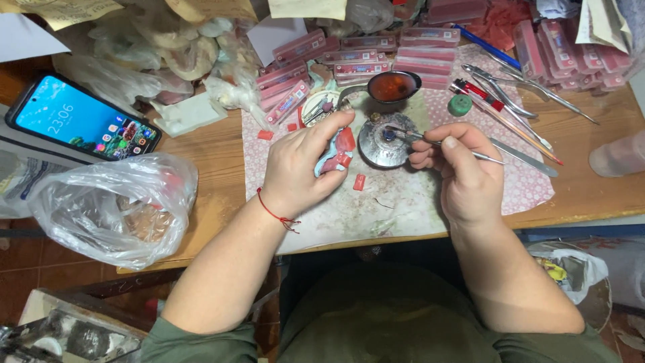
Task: Applying melted wax to a dental mold using a metal probe
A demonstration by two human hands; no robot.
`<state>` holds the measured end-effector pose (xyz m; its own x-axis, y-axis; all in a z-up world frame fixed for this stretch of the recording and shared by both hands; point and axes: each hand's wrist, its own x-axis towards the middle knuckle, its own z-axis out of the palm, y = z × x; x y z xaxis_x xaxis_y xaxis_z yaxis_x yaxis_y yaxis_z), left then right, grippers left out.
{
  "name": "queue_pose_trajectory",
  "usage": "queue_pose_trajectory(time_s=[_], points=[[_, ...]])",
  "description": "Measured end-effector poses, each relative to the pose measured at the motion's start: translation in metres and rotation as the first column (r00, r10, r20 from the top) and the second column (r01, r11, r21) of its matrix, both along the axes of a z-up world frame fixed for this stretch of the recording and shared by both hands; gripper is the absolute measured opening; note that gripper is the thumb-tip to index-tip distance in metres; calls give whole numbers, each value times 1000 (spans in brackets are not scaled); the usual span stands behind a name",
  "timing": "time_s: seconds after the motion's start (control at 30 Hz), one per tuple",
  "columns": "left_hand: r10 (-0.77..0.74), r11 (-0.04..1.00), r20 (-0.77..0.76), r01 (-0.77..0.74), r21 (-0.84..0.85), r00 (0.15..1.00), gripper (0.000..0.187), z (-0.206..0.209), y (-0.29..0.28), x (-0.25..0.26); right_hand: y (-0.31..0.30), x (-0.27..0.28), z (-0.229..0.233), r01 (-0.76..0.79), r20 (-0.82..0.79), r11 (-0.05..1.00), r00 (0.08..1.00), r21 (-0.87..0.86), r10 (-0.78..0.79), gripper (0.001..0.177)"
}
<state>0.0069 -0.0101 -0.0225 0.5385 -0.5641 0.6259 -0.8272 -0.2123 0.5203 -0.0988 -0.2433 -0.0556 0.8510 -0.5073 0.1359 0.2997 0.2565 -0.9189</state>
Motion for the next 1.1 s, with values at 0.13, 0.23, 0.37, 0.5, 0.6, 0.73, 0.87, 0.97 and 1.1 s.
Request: queue_pose_trajectory(time_s=[0.13,0.23,0.37,0.5,0.6,0.73,0.87,0.97,1.1], points=[[2,1000,1,-2,11,1000,74,-2,1,0,0,0,-1,-1,-3,1000,1000,-8,1,26],[-10,1000,-12,10,3,1000,74,-5,1,1,0,-1,0,0,-18,1000,1000,-14,0,25],[-15,1000,-6,15,2,1000,75,-3,0,1,1,0,1,0,-8,1000,1000,-30,-1,25],[-22,1000,3,22,7,1000,76,-1,0,-1,-1,-2,-2,-12,44,998,999,-67,15,27],[-30,999,33,29,23,999,74,8,-2,-4,15,-7,4,-25,189,996,981,-80,40,33],[-4,999,78,2,35,997,73,10,-1,-6,27,-12,12,-91,287,969,945,-228,157,33],[-34,997,80,29,65,996,79,10,0,-6,28,-10,10,-66,309,877,921,-476,238,36],[-48,997,80,43,64,996,82,9,1,-5,27,-10,9,-71,288,871,928,-487,237,38],[-55,997,67,52,52,996,79,8,1,-6,27,-11,9,-78,264,859,934,-506,241,38]])
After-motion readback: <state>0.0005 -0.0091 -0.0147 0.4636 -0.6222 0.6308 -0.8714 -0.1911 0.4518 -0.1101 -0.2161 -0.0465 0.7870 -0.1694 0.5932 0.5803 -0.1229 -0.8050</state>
